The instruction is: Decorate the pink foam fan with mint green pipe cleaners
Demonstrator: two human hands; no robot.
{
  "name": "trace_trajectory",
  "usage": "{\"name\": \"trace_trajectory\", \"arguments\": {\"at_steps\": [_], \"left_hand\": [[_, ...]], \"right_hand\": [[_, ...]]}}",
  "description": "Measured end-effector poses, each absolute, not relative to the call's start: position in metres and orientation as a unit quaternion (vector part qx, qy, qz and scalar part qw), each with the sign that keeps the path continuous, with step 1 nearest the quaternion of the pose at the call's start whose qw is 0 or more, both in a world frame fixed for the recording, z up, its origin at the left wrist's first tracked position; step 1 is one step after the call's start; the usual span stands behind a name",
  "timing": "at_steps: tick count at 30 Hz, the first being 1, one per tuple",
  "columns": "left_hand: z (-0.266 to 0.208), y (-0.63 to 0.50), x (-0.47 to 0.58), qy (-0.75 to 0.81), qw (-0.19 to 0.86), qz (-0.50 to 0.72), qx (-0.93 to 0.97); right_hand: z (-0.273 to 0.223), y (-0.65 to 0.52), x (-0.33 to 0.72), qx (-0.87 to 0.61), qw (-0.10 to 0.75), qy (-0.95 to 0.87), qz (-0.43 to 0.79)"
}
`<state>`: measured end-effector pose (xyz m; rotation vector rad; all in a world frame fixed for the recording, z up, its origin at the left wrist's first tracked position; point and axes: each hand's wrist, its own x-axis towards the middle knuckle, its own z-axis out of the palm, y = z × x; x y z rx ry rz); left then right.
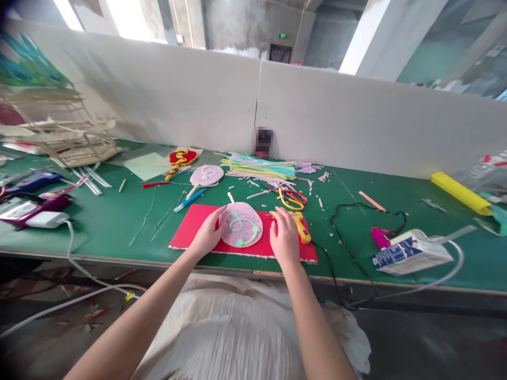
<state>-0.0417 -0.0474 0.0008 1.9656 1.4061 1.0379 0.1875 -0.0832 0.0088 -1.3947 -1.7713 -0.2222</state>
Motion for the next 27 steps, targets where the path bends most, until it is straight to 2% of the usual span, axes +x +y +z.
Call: {"name": "trace_trajectory", "arguments": {"at_steps": [5,9,13,17,23,27], "left_hand": [[0.003,-0.049,-0.042,0.538,0.306,0.391,0.681],[0.004,-0.05,-0.042,0.541,0.292,0.379,0.692],[0.004,-0.05,-0.041,0.544,0.278,0.37,0.7],[0.006,-0.05,-0.041,0.55,0.271,0.358,0.704],[0.007,-0.051,-0.04,0.554,0.273,0.353,0.703],[0.007,-0.051,-0.04,0.552,0.272,0.356,0.703]], "right_hand": [[0.002,-0.092,0.246,-0.638,0.446,-0.619,-0.108],[-0.008,-0.099,0.283,-0.672,0.464,-0.574,-0.065],[-0.012,-0.104,0.294,-0.67,0.474,-0.567,-0.071],[-0.009,-0.106,0.286,-0.691,0.436,-0.574,-0.052],[-0.011,-0.103,0.271,-0.724,0.308,-0.611,-0.089],[-0.016,-0.098,0.275,-0.72,0.329,-0.602,-0.107]]}}
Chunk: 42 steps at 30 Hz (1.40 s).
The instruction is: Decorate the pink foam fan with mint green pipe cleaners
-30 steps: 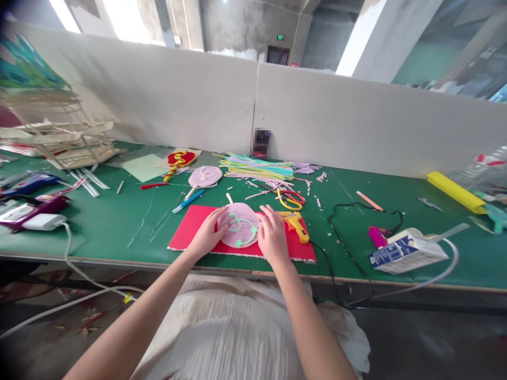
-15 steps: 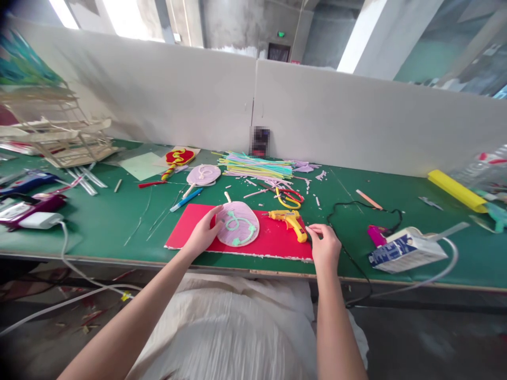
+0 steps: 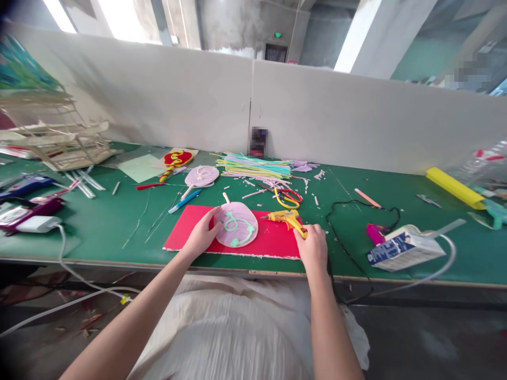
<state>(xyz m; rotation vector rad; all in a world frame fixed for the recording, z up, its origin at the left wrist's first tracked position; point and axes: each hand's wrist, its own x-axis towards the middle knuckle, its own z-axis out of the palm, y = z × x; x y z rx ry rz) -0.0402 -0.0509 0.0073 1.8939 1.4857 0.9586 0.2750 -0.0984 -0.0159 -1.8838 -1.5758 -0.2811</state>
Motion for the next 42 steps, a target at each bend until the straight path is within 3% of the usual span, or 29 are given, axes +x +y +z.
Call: {"name": "trace_trajectory", "arguments": {"at_steps": [7,15,19,22,26,29,34,42], "left_hand": [[0.007,-0.051,-0.041,0.551,0.266,0.359,0.705],[0.004,-0.05,-0.043,0.563,0.259,0.4,0.675],[0.005,-0.051,-0.045,0.608,0.217,0.423,0.636],[0.006,-0.052,-0.043,0.629,0.173,0.39,0.65],[0.004,-0.052,-0.036,0.628,0.144,0.325,0.692],[0.002,-0.05,-0.034,0.609,0.145,0.298,0.721],[0.004,-0.048,-0.034,0.575,0.194,0.335,0.72],[0.021,-0.027,-0.042,0.494,0.364,0.426,0.665]], "right_hand": [[-0.006,-0.076,0.296,-0.726,0.379,-0.558,-0.134],[-0.012,-0.066,0.291,-0.761,0.283,-0.57,-0.127],[-0.002,-0.07,0.253,-0.699,0.366,-0.587,-0.181],[0.009,-0.071,0.219,-0.643,0.424,-0.622,-0.14],[0.011,-0.073,0.182,-0.637,0.361,-0.681,-0.005],[0.007,-0.075,0.168,-0.63,0.31,-0.712,0.016],[0.005,-0.077,0.168,-0.62,0.295,-0.726,0.032],[0.006,-0.077,0.172,-0.599,0.336,-0.718,0.112]]}}
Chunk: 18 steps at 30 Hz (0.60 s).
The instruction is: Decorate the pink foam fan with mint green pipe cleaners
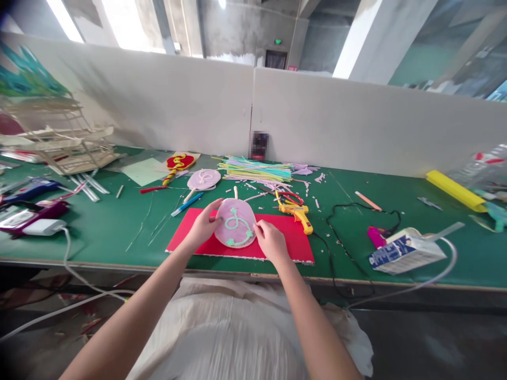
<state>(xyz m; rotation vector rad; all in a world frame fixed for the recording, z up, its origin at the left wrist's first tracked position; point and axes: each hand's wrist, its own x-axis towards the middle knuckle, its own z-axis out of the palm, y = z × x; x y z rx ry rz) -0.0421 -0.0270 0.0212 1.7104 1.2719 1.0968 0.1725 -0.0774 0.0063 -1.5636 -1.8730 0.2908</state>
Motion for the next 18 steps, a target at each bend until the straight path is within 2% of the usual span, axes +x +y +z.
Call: {"name": "trace_trajectory", "arguments": {"at_steps": [6,8,11,14,18], "left_hand": [[0.036,-0.013,-0.057,0.359,0.58,0.421,0.598],[0.037,-0.017,-0.061,0.31,0.646,0.403,0.569],[0.036,-0.022,-0.064,0.281,0.698,0.372,0.543],[0.035,-0.021,-0.064,0.262,0.734,0.372,0.503],[0.031,-0.013,-0.063,0.236,0.793,0.401,0.392]], "right_hand": [[0.013,-0.066,0.175,-0.612,0.5,-0.536,0.295],[0.017,-0.06,0.174,-0.615,0.515,-0.464,0.376],[0.023,-0.051,0.17,-0.556,0.482,-0.435,0.518],[0.026,-0.046,0.166,-0.51,0.48,-0.41,0.584],[0.023,-0.041,0.163,-0.426,0.581,-0.321,0.615]]}}
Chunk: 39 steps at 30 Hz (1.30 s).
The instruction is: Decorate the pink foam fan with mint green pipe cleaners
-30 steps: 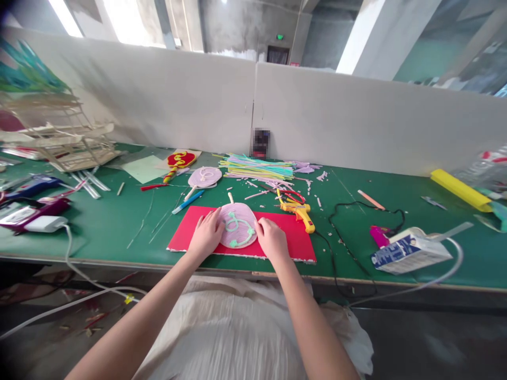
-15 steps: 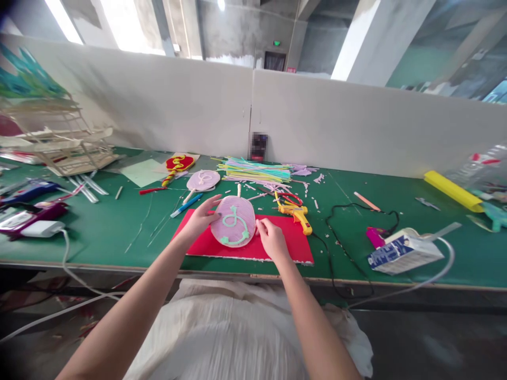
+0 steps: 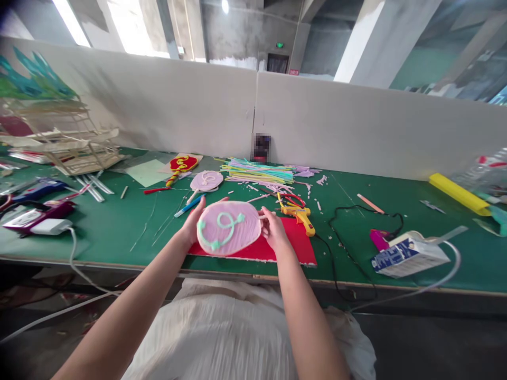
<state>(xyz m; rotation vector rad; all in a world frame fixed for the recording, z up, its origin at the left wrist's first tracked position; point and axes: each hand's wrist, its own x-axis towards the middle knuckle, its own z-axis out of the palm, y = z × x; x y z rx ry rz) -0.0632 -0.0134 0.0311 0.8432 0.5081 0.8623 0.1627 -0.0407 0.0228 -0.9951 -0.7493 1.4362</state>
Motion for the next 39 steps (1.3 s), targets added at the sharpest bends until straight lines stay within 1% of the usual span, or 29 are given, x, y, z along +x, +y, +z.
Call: {"name": "trace_trajectory", "arguments": {"at_steps": [2,4,6,7,11,13,19,22,25,28,34,39], "left_hand": [[0.03,-0.011,-0.062,0.216,0.795,0.443,0.355],[0.029,-0.011,-0.059,0.201,0.801,0.441,0.351],[0.027,-0.013,-0.057,0.194,0.801,0.426,0.373],[0.025,-0.013,-0.056,0.198,0.787,0.439,0.385],[0.019,-0.009,-0.057,0.257,0.691,0.563,0.373],[0.018,-0.005,-0.059,0.272,0.675,0.586,0.358],[0.019,-0.007,-0.06,0.292,0.673,0.561,0.384],[0.018,-0.009,-0.059,0.306,0.669,0.533,0.418],[0.015,-0.009,-0.058,0.316,0.659,0.513,0.45],[0.013,-0.009,-0.058,0.317,0.648,0.508,0.47],[0.017,-0.011,-0.057,0.343,0.628,0.515,0.472],[0.02,-0.013,-0.057,0.37,0.614,0.528,0.455]], "right_hand": [[0.02,-0.037,0.161,-0.38,0.635,-0.274,0.615],[0.018,-0.035,0.16,-0.362,0.654,-0.247,0.617],[0.017,-0.035,0.158,-0.366,0.647,-0.242,0.624],[0.017,-0.036,0.157,-0.37,0.64,-0.247,0.627],[0.017,-0.042,0.152,-0.376,0.599,-0.311,0.634],[0.018,-0.044,0.152,-0.383,0.581,-0.334,0.636],[0.018,-0.044,0.154,-0.385,0.607,-0.33,0.612],[0.015,-0.047,0.151,-0.394,0.589,-0.392,0.587],[0.012,-0.049,0.148,-0.425,0.564,-0.464,0.536],[0.01,-0.05,0.148,-0.447,0.552,-0.498,0.498],[0.011,-0.05,0.149,-0.46,0.537,-0.518,0.482],[0.01,-0.05,0.148,-0.445,0.537,-0.509,0.504]]}}
